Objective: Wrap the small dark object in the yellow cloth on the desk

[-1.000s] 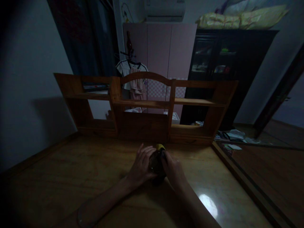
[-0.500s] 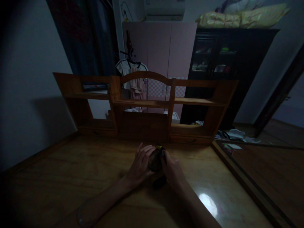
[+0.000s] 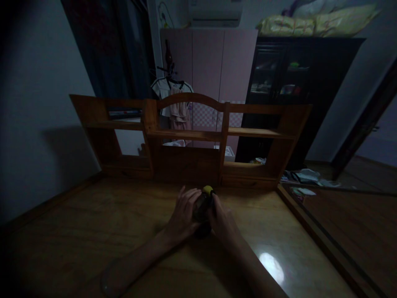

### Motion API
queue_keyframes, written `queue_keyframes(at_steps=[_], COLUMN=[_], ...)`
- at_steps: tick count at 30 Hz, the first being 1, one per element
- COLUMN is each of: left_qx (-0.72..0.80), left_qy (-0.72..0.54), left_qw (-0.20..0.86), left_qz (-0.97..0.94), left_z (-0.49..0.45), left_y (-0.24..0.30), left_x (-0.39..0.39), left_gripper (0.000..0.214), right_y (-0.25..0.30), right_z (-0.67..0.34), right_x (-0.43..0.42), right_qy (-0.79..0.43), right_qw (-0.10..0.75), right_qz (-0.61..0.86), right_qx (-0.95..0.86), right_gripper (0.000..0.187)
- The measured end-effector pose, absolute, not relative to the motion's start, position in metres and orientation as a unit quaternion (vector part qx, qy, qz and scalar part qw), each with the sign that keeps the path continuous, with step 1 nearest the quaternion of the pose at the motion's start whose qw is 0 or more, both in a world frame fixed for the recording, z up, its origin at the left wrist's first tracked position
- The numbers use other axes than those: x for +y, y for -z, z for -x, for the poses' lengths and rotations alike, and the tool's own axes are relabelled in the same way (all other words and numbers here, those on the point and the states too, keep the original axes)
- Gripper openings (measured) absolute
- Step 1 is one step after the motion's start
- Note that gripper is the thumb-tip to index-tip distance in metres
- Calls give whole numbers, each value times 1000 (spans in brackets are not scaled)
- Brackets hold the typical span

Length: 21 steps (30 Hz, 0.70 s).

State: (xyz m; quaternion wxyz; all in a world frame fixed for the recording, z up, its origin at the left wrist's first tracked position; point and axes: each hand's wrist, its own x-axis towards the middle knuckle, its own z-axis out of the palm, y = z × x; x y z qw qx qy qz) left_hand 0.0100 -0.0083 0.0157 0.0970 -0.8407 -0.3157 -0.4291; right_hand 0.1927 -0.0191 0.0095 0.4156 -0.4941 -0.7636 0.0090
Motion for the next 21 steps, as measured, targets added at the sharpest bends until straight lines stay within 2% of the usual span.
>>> queue_keyframes(at_steps=[6, 21], left_qx=[-318, -320], left_qy=[446, 491], left_qw=[82, 88], left_qz=[833, 806], left_z=[-9, -9], left_y=[-16, -22], left_x=[-8, -12], left_gripper=[77, 74], right_y=[-13, -21], right_z=[-196, -190], right_x=[-20, -23], right_qy=[-1, -12], right_qw=[424, 456], right_qz=[478, 451], right_qx=[-769, -767], right_gripper=[47, 42])
